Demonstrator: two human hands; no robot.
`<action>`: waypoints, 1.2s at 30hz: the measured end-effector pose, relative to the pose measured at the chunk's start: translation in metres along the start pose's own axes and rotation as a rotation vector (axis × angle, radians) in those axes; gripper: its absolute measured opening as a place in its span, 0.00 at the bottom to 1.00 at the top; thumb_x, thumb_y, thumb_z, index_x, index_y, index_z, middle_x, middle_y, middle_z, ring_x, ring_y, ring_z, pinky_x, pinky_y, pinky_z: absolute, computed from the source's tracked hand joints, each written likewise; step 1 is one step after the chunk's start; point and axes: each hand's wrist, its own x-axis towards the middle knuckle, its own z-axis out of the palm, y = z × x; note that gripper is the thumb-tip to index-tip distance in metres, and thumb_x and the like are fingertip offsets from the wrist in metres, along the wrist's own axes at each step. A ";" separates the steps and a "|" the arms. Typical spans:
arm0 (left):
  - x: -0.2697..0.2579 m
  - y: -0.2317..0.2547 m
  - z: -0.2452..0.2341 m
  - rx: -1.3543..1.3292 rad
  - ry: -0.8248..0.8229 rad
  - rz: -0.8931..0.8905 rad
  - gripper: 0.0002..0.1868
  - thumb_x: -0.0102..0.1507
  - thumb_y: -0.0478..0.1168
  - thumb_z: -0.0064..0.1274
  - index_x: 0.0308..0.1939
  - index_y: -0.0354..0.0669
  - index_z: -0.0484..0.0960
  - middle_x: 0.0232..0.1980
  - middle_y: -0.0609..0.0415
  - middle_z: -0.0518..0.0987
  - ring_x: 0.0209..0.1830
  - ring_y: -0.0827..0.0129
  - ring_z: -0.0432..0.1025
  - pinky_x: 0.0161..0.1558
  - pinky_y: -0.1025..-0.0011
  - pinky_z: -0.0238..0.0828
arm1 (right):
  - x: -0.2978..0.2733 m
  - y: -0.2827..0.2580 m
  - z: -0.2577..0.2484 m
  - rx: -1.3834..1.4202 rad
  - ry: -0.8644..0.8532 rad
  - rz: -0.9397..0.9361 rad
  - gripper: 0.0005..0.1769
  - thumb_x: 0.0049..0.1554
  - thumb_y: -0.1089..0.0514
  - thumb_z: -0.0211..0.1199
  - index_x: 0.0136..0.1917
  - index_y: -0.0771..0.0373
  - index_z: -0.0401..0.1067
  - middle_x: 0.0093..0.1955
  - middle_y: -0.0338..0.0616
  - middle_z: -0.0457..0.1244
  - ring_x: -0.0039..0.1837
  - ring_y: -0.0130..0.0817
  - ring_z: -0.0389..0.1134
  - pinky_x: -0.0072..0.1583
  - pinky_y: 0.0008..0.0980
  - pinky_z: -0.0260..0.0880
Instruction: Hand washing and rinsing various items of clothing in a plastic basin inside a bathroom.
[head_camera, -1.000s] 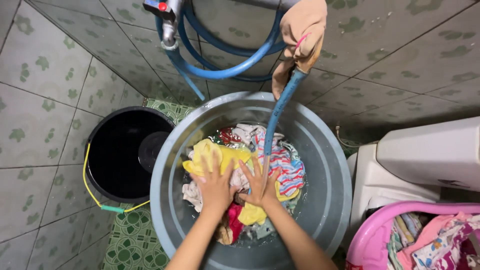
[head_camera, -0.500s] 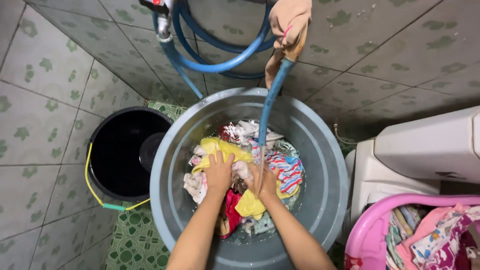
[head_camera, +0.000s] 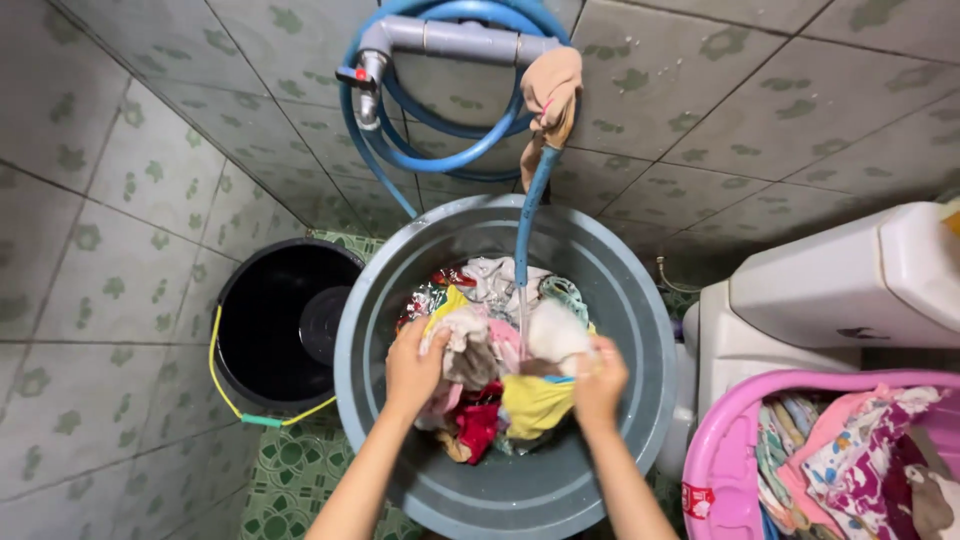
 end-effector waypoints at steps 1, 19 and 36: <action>0.001 -0.001 -0.002 -0.001 -0.007 0.004 0.19 0.63 0.48 0.59 0.51 0.39 0.81 0.45 0.43 0.80 0.48 0.45 0.75 0.48 0.57 0.72 | 0.008 -0.017 -0.006 -0.002 0.007 0.001 0.09 0.57 0.66 0.60 0.52 0.67 0.72 0.47 0.44 0.67 0.51 0.29 0.66 0.56 0.29 0.69; 0.032 0.036 0.103 -0.327 -0.363 0.191 0.16 0.60 0.38 0.55 0.52 0.40 0.81 0.49 0.44 0.84 0.51 0.56 0.79 0.54 0.61 0.73 | 0.027 0.013 0.033 0.004 -0.810 0.239 0.25 0.49 0.67 0.62 0.62 0.62 0.71 0.56 0.51 0.70 0.59 0.47 0.72 0.61 0.39 0.72; 0.021 0.017 0.085 0.323 -0.154 0.070 0.15 0.70 0.55 0.48 0.51 0.56 0.82 0.54 0.40 0.79 0.58 0.44 0.73 0.58 0.50 0.70 | 0.040 0.057 0.046 0.140 -0.630 0.434 0.19 0.61 0.55 0.56 0.60 0.65 0.77 0.60 0.55 0.71 0.61 0.48 0.69 0.62 0.42 0.69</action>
